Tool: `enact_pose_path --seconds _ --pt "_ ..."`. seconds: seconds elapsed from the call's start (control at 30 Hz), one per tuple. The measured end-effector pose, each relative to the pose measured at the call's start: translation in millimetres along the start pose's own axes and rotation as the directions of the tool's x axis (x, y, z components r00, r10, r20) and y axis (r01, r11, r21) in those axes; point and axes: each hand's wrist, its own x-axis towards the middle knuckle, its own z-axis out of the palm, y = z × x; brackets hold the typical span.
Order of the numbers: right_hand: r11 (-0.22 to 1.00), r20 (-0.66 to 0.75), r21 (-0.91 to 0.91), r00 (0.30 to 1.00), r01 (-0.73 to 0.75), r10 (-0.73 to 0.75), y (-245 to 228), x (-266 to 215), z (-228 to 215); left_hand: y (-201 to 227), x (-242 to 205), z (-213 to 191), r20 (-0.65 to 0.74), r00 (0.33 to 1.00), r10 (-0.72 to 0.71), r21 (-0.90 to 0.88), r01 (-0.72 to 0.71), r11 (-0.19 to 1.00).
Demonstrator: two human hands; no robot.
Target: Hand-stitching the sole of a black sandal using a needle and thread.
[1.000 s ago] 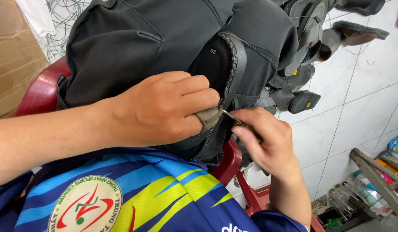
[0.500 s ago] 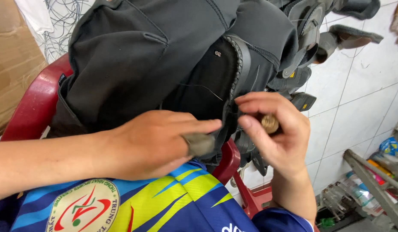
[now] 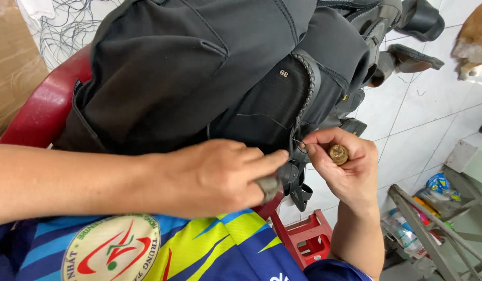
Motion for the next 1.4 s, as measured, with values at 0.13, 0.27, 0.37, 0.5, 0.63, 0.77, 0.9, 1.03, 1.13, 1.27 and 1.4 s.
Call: enact_pose_path --seconds 0.13,0.27,0.37,0.5,0.63,0.77,0.9,1.03,1.13,1.27,1.4 --pt "0.997 -0.006 0.023 0.998 -0.068 0.068 1 1 -2 -25 15 -18 -0.1 0.992 -0.08 0.136 0.093 0.986" --pt "0.992 0.081 0.121 0.997 -0.03 0.02 -9 6 -7 -34 14 -9 -0.011 0.975 -0.223 0.253 0.218 0.943" --pt "0.998 0.072 0.054 0.997 -0.012 0.008 -14 10 -6 -35 21 -15 0.142 0.955 -0.259 0.252 0.217 0.943" --pt "1.0 -0.009 -0.005 1.0 0.017 -0.017 -12 15 -3 -45 33 -56 0.456 0.863 -0.219 -0.276 0.371 0.887" --pt "0.998 0.026 0.025 0.998 0.052 -0.052 -14 18 -6 -48 32 -68 0.479 0.871 -0.108 -0.659 0.438 0.611" --pt "0.986 0.055 0.16 0.998 -0.034 0.026 -8 17 -3 -46 21 -41 0.55 0.81 -0.206 -0.027 0.263 0.964" --pt "0.929 0.131 0.364 0.991 -0.07 0.023 2 18 6 -39 22 -24 0.454 0.861 -0.229 0.426 0.017 0.905" --pt "0.939 0.08 0.341 0.997 -0.049 0.023 2 14 4 -42 26 -35 0.4 0.872 -0.282 0.491 0.056 0.869" --pt "0.992 0.046 0.054 0.992 0.115 -0.117 1 6 -15 -44 38 -67 0.359 0.877 -0.319 -0.159 0.394 0.905" --pt "0.822 0.224 -0.385 0.907 0.419 -0.357 -10 -8 -31 -19 41 -64 0.288 0.809 -0.513 0.032 0.527 0.849" --pt "0.575 0.351 -0.685 0.895 0.446 -0.276 -23 -10 -28 -9 30 -27 0.287 0.745 -0.602 -0.058 0.641 0.765"
